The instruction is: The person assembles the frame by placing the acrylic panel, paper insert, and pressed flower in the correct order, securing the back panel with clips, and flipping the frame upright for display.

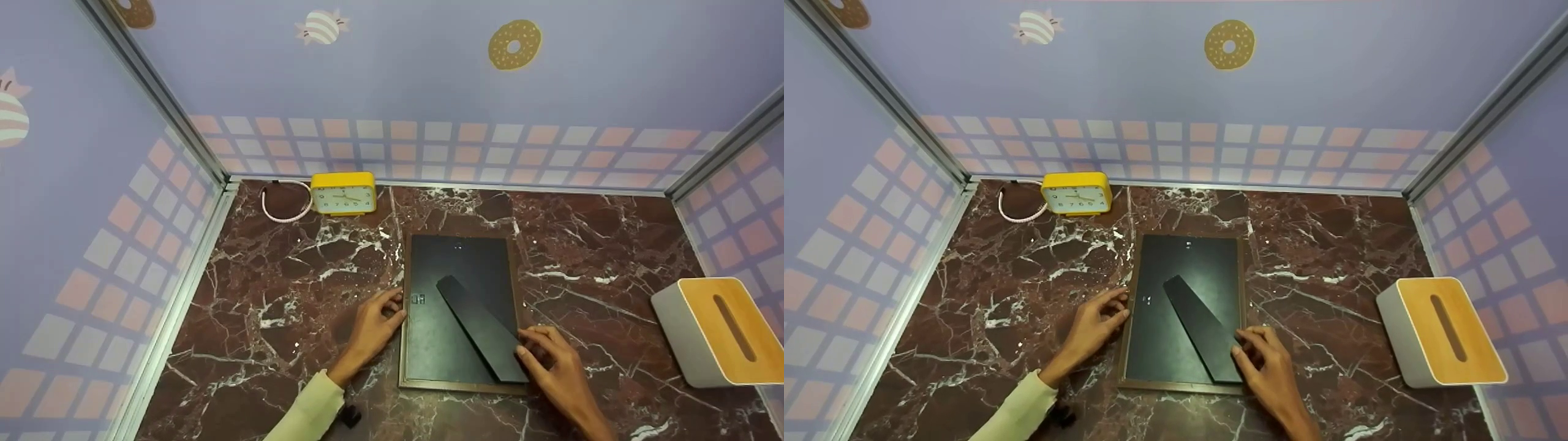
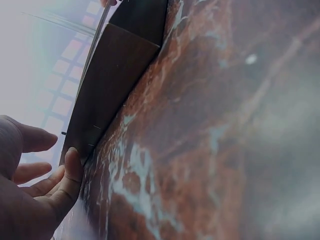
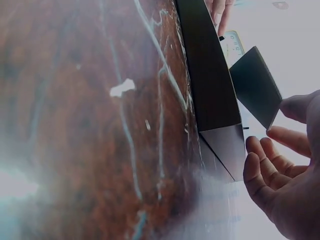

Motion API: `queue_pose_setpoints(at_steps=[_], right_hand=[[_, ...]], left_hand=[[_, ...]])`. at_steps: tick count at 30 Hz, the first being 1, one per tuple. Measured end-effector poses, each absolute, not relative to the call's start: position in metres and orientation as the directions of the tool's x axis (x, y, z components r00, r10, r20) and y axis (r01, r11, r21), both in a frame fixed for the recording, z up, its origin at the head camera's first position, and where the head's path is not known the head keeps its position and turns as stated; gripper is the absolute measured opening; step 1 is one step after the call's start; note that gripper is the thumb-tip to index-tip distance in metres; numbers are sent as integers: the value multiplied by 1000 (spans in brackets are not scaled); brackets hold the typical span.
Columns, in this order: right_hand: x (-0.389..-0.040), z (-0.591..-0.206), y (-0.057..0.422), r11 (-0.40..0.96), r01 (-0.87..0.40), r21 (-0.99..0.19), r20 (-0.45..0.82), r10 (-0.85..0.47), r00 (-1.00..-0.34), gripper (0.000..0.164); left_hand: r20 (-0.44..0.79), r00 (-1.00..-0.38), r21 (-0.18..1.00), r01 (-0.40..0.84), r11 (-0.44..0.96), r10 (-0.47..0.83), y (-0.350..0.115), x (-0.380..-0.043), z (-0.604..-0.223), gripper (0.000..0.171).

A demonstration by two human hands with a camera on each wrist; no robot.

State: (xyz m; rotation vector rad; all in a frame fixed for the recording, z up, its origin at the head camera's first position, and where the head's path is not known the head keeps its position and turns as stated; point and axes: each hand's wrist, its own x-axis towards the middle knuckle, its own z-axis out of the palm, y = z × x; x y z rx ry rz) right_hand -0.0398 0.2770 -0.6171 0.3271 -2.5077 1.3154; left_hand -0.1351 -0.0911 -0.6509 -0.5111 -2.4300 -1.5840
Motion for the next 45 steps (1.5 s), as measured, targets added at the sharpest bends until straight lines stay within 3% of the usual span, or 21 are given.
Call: queue_pose_setpoints(at_steps=[5,12,22,33,45], right_hand=[[-41,-618,277,549,-363,-753,386,-79,-919,36],[-41,-620,276,567,-390,-725,421,-83,-903,39],[-41,-621,274,553,-392,-736,425,-74,-902,38],[-38,-625,274,557,-318,-768,336,-72,-939,34],[-37,-627,276,587,-295,-754,330,-50,-943,34]], left_hand=[[255,-949,862,309,401,185,-88,-127,-626,45],[364,-913,798,407,445,182,-89,-135,-655,46],[357,-914,812,406,419,194,-85,-136,-655,50],[319,-923,827,382,412,216,-81,-134,-653,59],[220,-941,839,318,443,257,-76,-129,-638,62]])
